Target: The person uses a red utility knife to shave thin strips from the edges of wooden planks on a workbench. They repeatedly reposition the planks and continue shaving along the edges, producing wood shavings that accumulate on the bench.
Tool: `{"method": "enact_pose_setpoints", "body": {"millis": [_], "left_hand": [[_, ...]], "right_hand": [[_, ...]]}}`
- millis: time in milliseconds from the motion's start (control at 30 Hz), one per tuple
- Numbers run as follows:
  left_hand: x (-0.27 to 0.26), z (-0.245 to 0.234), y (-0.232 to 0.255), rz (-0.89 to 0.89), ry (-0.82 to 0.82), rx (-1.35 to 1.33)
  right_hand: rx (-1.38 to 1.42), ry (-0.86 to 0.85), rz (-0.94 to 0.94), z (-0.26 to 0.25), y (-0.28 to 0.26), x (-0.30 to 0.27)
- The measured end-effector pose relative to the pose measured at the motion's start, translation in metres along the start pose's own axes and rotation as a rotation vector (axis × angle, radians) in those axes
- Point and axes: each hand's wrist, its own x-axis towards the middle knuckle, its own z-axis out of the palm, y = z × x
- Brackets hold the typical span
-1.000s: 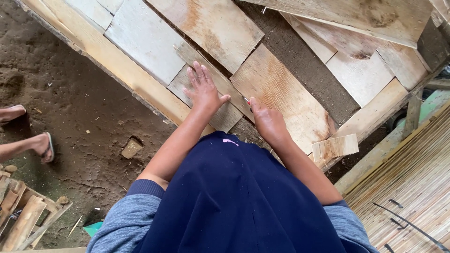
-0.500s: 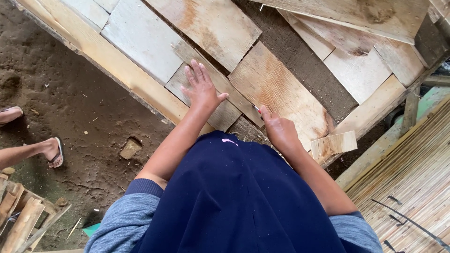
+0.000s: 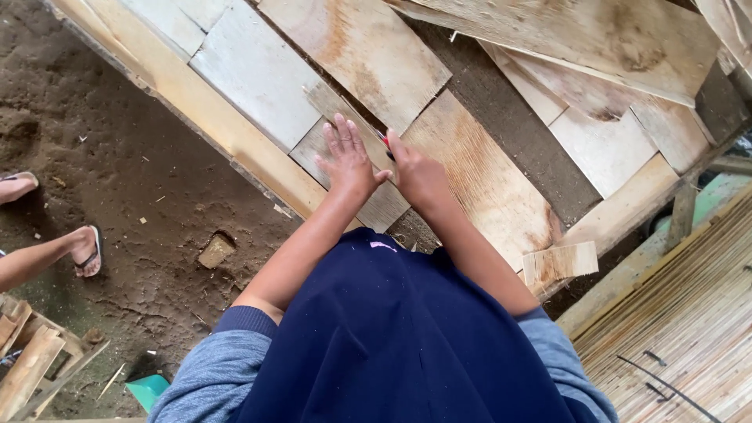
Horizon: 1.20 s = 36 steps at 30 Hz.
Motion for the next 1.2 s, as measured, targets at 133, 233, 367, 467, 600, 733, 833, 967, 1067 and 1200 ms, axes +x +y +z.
{"method": "enact_pose_setpoints", "body": {"millis": [133, 233, 367, 467, 600, 733, 833, 967, 1067, 1200], "left_hand": [[0.012, 0.018, -0.005, -0.010, -0.005, 0.000], [0.014, 0.023, -0.007, -0.005, -0.015, -0.033], [0.012, 0.020, -0.005, -0.007, -0.008, -0.068], [0.011, 0.016, -0.004, -0.013, -0.015, -0.060], [0.010, 0.011, -0.003, -0.022, -0.044, -0.031], [0.009, 0.010, -0.004, -0.003, -0.066, -0.050], [0.006, 0.008, -0.002, -0.003, -0.034, -0.048], [0.001, 0.003, 0.000, 0.001, -0.016, -0.027], [0.000, 0.000, -0.001, 0.002, -0.020, -0.020], [-0.001, -0.004, 0.001, 0.000, -0.040, -0.022]], "right_hand": [[-0.018, 0.018, -0.036, -0.008, -0.024, 0.038], [-0.057, 0.042, -0.068, 0.014, -0.018, 0.072], [-0.070, 0.045, -0.094, 0.010, -0.024, 0.081], [-0.077, 0.039, -0.104, 0.025, -0.016, 0.088], [-0.171, 0.056, -0.113, 0.026, -0.009, 0.075], [-0.183, 0.032, -0.064, 0.012, -0.009, 0.045], [-0.162, -0.054, -0.039, -0.005, -0.010, 0.016], [-0.148, -0.047, -0.020, -0.010, 0.003, -0.012], [-0.158, -0.066, -0.009, -0.015, 0.010, -0.029], [-0.160, -0.104, 0.057, 0.000, 0.029, -0.043]]}}
